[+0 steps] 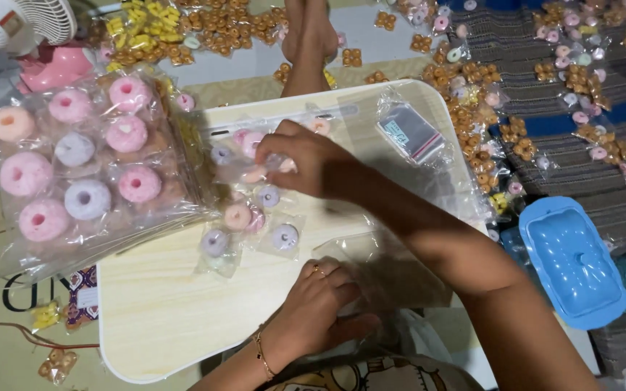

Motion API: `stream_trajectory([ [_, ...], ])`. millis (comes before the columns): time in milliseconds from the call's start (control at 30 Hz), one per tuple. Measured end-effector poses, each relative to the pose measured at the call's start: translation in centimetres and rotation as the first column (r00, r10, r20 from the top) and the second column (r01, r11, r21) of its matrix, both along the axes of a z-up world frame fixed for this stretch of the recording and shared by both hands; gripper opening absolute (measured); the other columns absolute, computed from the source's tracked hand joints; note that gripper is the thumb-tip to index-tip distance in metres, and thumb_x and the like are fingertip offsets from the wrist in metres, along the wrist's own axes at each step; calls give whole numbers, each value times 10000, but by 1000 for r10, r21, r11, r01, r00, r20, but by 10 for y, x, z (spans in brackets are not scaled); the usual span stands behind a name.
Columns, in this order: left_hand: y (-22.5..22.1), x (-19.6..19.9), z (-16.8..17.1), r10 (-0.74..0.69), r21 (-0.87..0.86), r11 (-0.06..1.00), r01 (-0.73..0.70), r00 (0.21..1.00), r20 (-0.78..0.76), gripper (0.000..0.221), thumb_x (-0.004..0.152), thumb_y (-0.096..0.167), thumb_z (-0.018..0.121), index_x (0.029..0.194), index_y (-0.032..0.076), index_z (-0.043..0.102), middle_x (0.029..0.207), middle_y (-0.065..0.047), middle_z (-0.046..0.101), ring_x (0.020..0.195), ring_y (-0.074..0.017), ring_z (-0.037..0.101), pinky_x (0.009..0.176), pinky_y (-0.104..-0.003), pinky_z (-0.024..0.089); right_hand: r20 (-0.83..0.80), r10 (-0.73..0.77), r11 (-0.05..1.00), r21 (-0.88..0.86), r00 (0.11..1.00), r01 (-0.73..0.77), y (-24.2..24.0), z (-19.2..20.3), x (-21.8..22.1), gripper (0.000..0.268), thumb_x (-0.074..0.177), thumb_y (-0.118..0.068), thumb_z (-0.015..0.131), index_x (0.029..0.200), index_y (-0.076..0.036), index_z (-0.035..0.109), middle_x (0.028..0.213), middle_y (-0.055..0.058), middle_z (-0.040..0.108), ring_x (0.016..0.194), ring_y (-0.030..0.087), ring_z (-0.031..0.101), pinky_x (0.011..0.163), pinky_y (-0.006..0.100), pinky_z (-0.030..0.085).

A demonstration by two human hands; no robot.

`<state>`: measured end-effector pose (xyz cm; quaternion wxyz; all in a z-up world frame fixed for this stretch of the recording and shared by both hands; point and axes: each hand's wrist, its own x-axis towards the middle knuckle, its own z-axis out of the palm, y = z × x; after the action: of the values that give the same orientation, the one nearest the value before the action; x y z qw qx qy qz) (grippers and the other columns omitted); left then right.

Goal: A person is sitting on the floor, manually packaging small, colorful donut-shaped items into clear plastic bags on a small white tray.

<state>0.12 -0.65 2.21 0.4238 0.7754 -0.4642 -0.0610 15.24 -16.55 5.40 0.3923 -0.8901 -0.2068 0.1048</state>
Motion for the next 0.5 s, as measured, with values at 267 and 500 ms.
stream_trajectory([
  [267, -6, 13, -34, 47, 103, 994, -48, 999, 6, 459, 787, 392, 852, 1102, 81, 729, 1174, -118, 636, 1197, -352, 587, 1037, -459, 418, -241, -80, 984, -174, 967, 39, -2, 34, 20, 574, 940, -500, 527, 1480, -306, 533, 1411, 65, 603, 1142, 259, 656, 950, 443, 484],
  [500, -4, 1, -45, 139, 107, 983, -147, 987, 84, 658, 796, 372, 871, 1355, 127, 625, 1556, -130, 413, 1408, -400, 386, 1126, -563, 292, 201, -319, 884, -290, 926, 367, -71, -56, 59, 569, 971, -374, 592, 1483, -133, 531, 1173, 211, 573, 1141, 427, 536, 901, 503, 444],
])
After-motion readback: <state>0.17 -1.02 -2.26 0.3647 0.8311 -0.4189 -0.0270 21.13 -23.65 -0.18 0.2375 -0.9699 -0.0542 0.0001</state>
